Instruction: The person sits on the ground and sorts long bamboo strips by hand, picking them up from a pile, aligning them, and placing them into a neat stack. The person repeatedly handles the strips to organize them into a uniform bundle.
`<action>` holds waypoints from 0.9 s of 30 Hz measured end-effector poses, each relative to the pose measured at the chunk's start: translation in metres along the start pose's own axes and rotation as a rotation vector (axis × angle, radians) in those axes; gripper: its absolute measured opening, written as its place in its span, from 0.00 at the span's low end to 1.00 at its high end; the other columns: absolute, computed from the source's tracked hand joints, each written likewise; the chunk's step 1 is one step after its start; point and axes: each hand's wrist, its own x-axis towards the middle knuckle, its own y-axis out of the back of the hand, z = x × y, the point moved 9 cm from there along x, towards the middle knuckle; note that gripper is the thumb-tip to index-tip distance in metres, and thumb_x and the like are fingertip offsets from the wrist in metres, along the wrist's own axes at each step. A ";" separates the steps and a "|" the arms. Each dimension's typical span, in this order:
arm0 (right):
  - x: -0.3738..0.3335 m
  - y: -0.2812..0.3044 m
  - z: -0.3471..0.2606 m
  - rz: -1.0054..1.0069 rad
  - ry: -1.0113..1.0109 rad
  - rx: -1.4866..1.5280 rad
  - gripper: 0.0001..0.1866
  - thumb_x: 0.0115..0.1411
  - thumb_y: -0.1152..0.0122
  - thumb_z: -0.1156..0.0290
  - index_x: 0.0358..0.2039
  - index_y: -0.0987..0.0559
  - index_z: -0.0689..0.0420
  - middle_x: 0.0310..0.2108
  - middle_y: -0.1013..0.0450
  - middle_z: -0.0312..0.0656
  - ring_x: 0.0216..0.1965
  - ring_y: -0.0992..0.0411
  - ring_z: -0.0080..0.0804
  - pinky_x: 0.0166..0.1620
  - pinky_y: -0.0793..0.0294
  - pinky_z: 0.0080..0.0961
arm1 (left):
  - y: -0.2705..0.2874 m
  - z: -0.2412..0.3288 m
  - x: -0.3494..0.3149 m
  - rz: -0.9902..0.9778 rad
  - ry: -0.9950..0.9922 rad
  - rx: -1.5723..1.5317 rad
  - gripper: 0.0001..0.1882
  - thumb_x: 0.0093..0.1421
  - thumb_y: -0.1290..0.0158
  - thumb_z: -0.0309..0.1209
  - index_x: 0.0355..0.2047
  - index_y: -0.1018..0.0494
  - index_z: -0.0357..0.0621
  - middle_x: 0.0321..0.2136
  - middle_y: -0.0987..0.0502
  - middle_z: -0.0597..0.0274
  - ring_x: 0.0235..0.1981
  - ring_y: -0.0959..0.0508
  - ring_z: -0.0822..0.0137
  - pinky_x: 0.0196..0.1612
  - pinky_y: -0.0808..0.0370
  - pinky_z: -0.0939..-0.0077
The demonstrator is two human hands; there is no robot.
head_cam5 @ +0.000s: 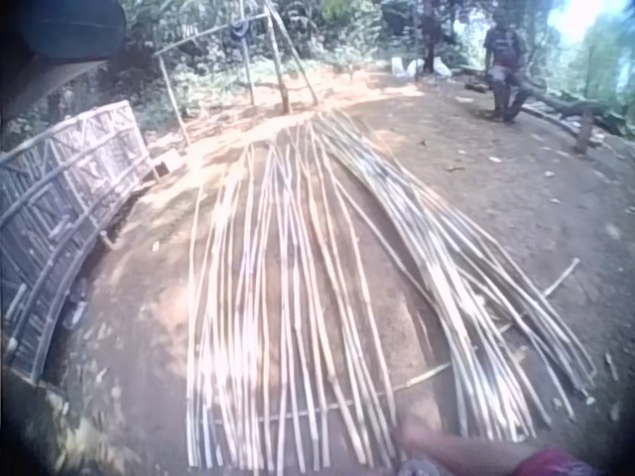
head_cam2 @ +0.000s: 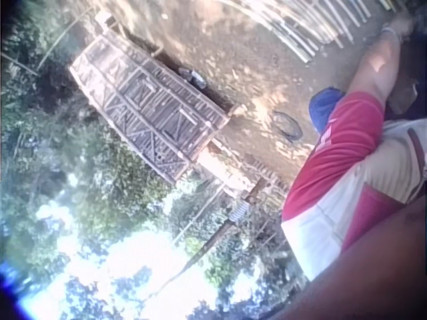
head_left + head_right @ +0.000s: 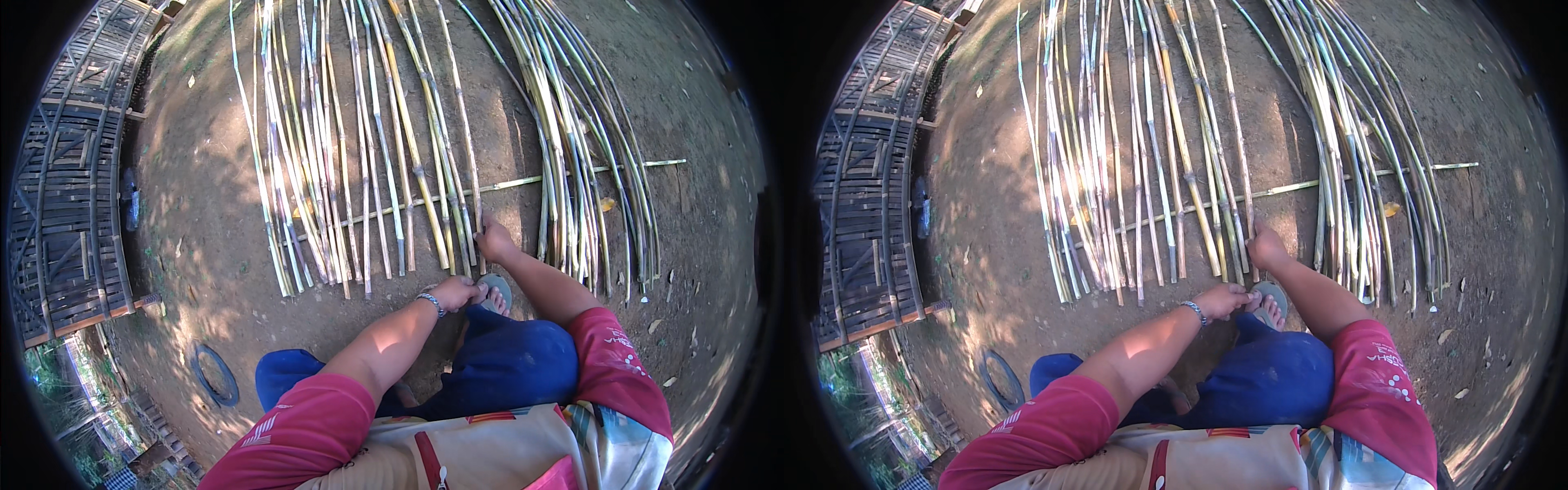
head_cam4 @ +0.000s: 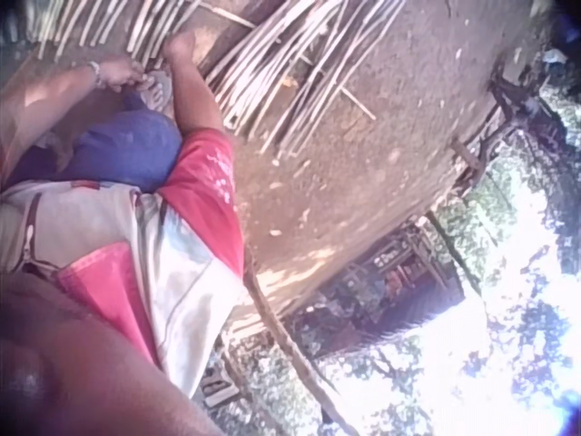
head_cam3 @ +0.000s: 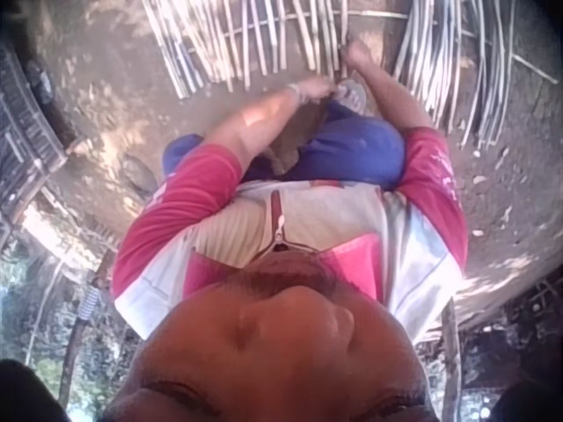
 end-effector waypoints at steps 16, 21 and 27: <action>0.041 -0.006 -0.018 -0.197 0.108 -0.204 0.36 0.58 0.53 0.73 0.65 0.48 0.74 0.49 0.29 0.67 0.51 0.28 0.59 0.53 0.28 0.44 | 0.023 0.032 -0.004 0.096 -0.110 -0.050 0.40 0.61 0.42 0.46 0.60 0.39 0.23 0.55 0.28 0.40 0.57 0.28 0.59 0.57 0.32 0.72; 0.015 0.014 -0.039 -0.031 -0.025 0.181 0.40 0.56 0.35 0.61 0.64 0.41 0.62 0.51 0.28 0.61 0.54 0.30 0.57 0.58 0.33 0.41 | 0.029 0.022 -0.022 0.144 -0.097 0.123 0.42 0.60 0.42 0.49 0.60 0.40 0.22 0.56 0.29 0.39 0.59 0.29 0.56 0.60 0.34 0.71; 0.005 0.006 -0.038 -0.050 -0.054 0.060 0.41 0.56 0.36 0.65 0.66 0.44 0.61 0.55 0.32 0.62 0.57 0.33 0.57 0.61 0.35 0.41 | 0.028 -0.008 -0.029 0.102 -0.091 0.155 0.42 0.60 0.41 0.47 0.61 0.41 0.21 0.58 0.31 0.38 0.60 0.29 0.55 0.61 0.33 0.70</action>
